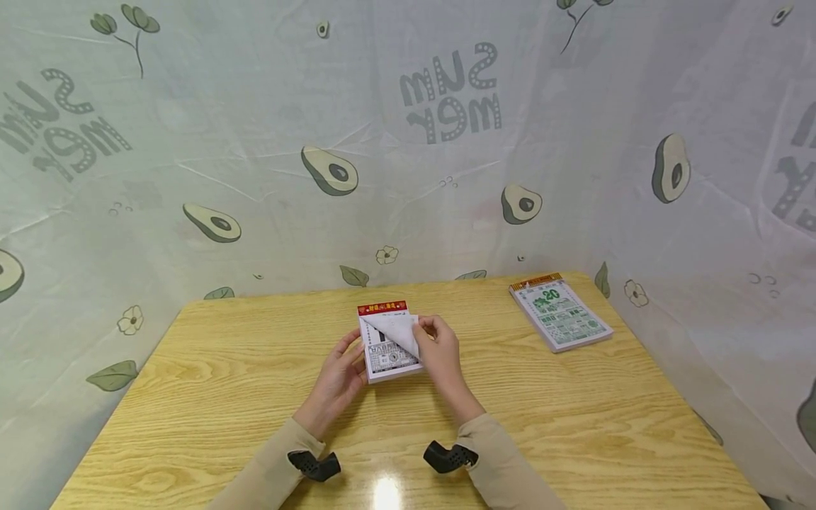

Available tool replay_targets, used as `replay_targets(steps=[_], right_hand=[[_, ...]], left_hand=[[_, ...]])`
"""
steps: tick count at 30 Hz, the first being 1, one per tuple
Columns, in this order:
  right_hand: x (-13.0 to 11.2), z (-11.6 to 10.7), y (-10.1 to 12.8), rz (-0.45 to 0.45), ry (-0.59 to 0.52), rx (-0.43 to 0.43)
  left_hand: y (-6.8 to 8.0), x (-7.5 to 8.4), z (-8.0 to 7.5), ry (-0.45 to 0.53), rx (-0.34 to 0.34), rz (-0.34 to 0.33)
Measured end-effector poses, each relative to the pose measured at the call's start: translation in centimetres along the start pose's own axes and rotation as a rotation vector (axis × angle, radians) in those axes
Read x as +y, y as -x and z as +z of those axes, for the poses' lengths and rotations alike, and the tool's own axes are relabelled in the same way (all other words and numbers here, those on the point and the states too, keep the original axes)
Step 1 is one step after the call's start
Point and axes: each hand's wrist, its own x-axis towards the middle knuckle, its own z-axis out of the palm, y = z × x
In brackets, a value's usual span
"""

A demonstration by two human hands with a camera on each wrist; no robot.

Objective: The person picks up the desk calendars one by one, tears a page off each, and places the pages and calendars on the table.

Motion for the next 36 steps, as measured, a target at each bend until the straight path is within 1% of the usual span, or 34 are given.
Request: replay_targets(steps=[7,16,23,27,30,36], right_hand=[[0.14,0.06,-0.03,0.024,-0.009,-0.002],[0.07,0.16,-0.14,0.041,-0.049,0.013],[-0.03,0.21,-0.04,0.059,-0.073,0.010],[-0.07,0.16,0.02,0.069,-0.071,-0.001],[-0.14,0.10,0.05,0.076,-0.078,-0.010],[-0.22,0.07,0.08,0.071,-0.096,-0.021]], left_hand=[[0.01,0.06,0.02,0.018,0.001,0.000],[0.10,0.20,0.09,0.013,0.012,0.008],[0.11,0.26,-0.06,0.025,-0.015,0.022],[0.14,0.29,-0.04,0.033,-0.008,0.022],[0.15,0.31,0.03,0.047,0.009,0.016],[0.13,0.42,0.05,0.052,0.010,0.014]])
